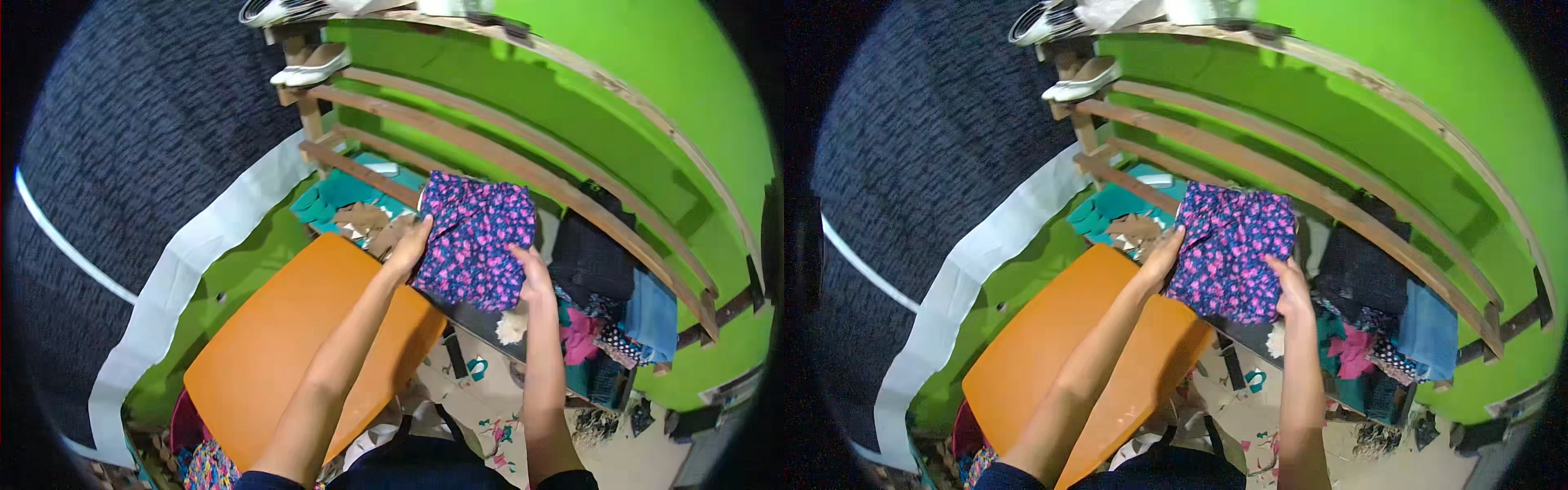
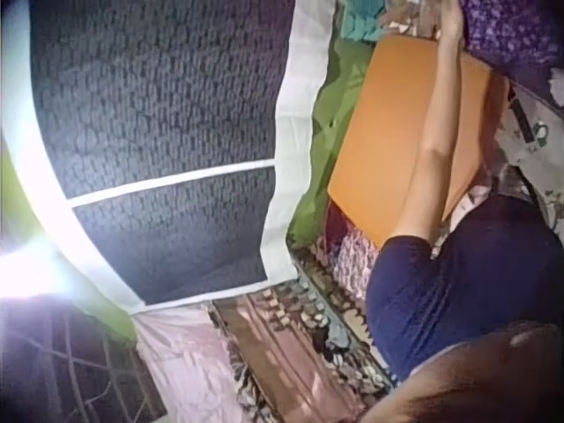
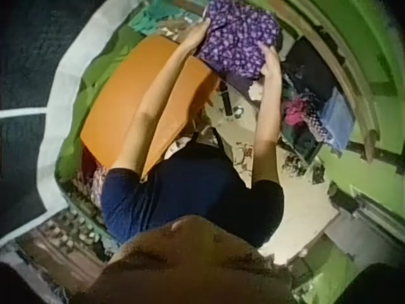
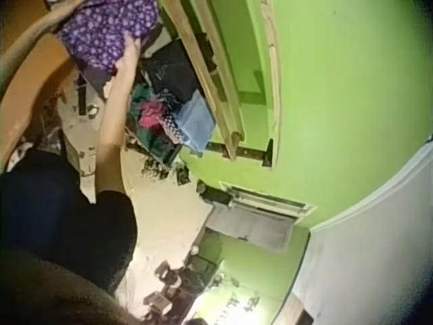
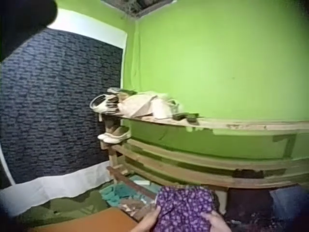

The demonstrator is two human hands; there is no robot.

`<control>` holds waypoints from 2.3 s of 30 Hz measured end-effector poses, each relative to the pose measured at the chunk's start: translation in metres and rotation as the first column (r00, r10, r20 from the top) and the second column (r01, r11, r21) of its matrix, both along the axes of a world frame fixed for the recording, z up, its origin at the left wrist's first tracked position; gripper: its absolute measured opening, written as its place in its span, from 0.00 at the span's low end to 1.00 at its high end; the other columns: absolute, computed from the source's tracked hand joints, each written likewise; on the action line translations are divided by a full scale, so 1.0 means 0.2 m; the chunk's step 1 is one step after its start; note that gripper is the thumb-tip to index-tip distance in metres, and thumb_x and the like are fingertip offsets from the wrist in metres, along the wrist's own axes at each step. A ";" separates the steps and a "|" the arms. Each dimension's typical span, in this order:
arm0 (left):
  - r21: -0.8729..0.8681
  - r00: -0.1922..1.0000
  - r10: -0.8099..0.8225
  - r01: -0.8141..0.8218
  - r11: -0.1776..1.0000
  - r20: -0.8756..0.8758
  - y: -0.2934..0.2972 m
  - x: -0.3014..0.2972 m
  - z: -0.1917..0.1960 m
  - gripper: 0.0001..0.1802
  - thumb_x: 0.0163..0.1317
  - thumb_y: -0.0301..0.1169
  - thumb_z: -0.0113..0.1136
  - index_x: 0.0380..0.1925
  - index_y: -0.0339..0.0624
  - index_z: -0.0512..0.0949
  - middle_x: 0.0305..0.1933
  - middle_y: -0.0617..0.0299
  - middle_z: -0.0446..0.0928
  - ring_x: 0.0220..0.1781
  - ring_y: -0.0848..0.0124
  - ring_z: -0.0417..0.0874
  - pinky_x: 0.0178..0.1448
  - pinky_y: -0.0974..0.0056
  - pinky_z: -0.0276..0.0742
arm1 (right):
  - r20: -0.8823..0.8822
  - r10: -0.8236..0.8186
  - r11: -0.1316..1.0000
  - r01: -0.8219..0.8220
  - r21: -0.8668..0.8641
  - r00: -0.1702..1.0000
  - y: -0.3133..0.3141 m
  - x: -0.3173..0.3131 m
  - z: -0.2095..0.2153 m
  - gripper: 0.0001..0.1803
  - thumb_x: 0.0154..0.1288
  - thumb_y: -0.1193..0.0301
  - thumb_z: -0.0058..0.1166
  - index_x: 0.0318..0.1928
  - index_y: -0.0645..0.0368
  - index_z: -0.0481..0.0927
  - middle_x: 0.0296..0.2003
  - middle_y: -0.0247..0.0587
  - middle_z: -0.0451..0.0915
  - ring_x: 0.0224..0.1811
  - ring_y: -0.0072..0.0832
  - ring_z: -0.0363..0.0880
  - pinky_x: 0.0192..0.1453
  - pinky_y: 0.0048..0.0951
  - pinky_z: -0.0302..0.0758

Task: Folding various pieces of patterned fabric on a table in a workspace.

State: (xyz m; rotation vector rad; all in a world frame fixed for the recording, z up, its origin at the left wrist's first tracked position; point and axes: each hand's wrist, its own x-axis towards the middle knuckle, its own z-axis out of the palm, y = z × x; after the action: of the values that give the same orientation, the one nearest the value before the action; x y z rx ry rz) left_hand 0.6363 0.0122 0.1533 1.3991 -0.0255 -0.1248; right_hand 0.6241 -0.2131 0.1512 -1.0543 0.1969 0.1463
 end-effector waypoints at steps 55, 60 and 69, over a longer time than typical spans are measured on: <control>0.897 0.890 0.113 -0.442 -0.021 0.441 0.06 -0.35 -0.71 0.23 0.53 0.39 0.49 0.48 0.41 0.69 0.58 0.49 0.62 0.61 0.54 0.61 0.62 0.48 0.53 | 0.231 0.718 -0.102 0.426 -0.899 0.657 0.54 -0.11 -0.57 0.24 0.58 0.65 0.42 0.54 0.62 0.66 0.55 0.55 0.64 0.61 0.45 0.57 0.63 0.52 0.47; 0.949 0.841 0.440 -0.285 -0.133 0.314 0.18 -0.91 -0.96 0.21 0.56 0.39 0.46 0.48 0.40 0.69 0.58 0.48 0.63 0.61 0.54 0.61 0.61 0.48 0.54 | 0.051 0.922 -0.109 0.386 -0.916 0.383 0.76 -0.35 -0.86 0.26 0.59 0.59 0.40 0.56 0.59 0.66 0.53 0.54 0.67 0.58 0.45 0.62 0.62 0.52 0.51; 0.960 0.477 0.833 -0.163 -0.228 0.279 0.29 -1.82 -1.07 0.20 0.53 0.39 0.48 0.44 0.41 0.71 0.51 0.49 0.67 0.54 0.57 0.66 0.54 0.53 0.61 | -0.051 0.964 0.010 0.229 -0.973 -0.260 1.29 -1.01 -0.95 0.15 0.56 0.63 0.43 0.36 0.61 0.75 0.29 0.53 0.77 0.32 0.43 0.76 0.40 0.44 0.70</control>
State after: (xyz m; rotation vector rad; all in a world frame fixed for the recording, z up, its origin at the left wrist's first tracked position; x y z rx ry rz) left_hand 0.2715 0.0708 -0.0617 2.5938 1.5657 0.3987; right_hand 0.4226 0.0456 -0.0393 -2.0556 -2.1131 0.3192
